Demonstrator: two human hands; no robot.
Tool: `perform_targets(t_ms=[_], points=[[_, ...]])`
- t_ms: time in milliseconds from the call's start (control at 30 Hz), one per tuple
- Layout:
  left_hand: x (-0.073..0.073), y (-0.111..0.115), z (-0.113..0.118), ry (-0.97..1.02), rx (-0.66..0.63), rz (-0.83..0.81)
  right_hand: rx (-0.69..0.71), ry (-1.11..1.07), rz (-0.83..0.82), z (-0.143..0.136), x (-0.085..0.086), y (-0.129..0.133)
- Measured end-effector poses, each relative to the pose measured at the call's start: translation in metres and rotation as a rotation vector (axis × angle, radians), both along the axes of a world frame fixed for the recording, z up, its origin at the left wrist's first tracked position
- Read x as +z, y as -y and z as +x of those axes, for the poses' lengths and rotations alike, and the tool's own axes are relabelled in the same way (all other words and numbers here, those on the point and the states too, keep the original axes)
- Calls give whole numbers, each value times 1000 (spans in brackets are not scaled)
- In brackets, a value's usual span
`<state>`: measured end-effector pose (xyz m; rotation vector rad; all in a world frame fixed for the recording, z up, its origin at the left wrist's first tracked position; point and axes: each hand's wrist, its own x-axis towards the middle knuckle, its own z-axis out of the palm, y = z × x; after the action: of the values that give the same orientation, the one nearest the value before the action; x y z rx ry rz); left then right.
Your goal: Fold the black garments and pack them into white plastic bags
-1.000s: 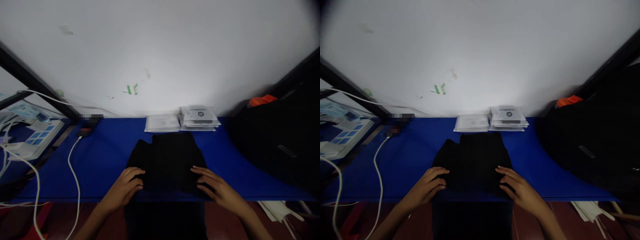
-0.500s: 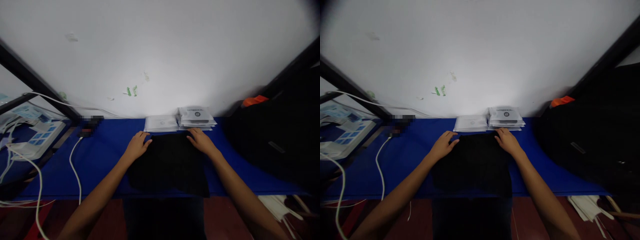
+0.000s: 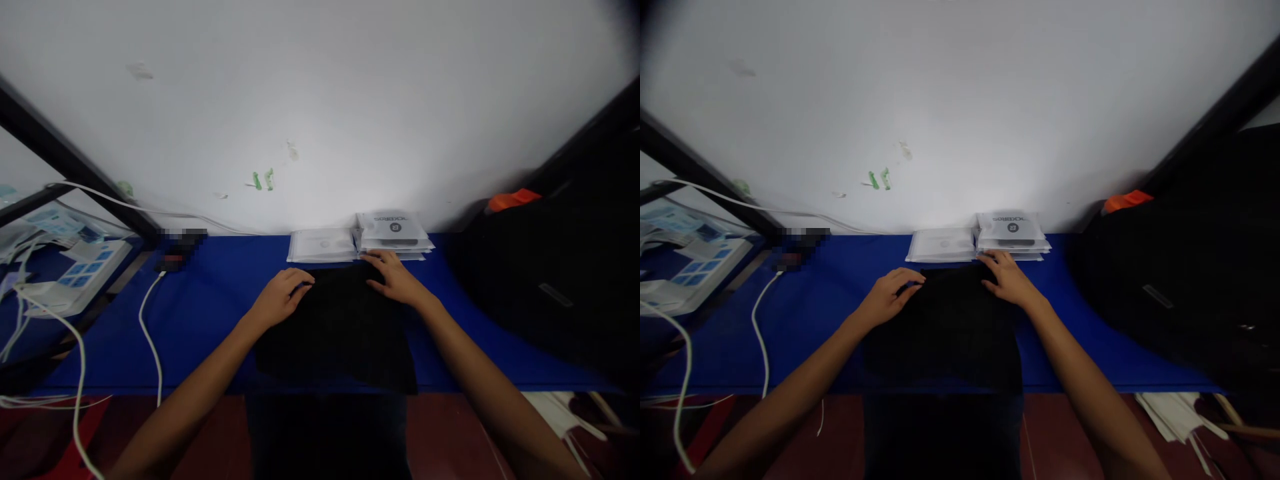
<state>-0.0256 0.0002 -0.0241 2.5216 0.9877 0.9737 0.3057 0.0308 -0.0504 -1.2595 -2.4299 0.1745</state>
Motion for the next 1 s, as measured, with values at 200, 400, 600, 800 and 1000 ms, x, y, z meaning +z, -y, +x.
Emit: perform_targets(t_ms=[200,400,600,800,1000], points=[[7,34,-6,-97,-176,72,105,-37,-111,-7,18,4],[-4,69,-14,-159,-214,-133,150,-125,-212,10,29,58],[-31,43,-43,-17,325,-29,85,-172,-201,7,16,70],[-30,22,-66,-45,327,-76,91,-215,-184,-3,13,52],[0,59,-71,-62,3,-288,82,-236,-311,4,-2,55]])
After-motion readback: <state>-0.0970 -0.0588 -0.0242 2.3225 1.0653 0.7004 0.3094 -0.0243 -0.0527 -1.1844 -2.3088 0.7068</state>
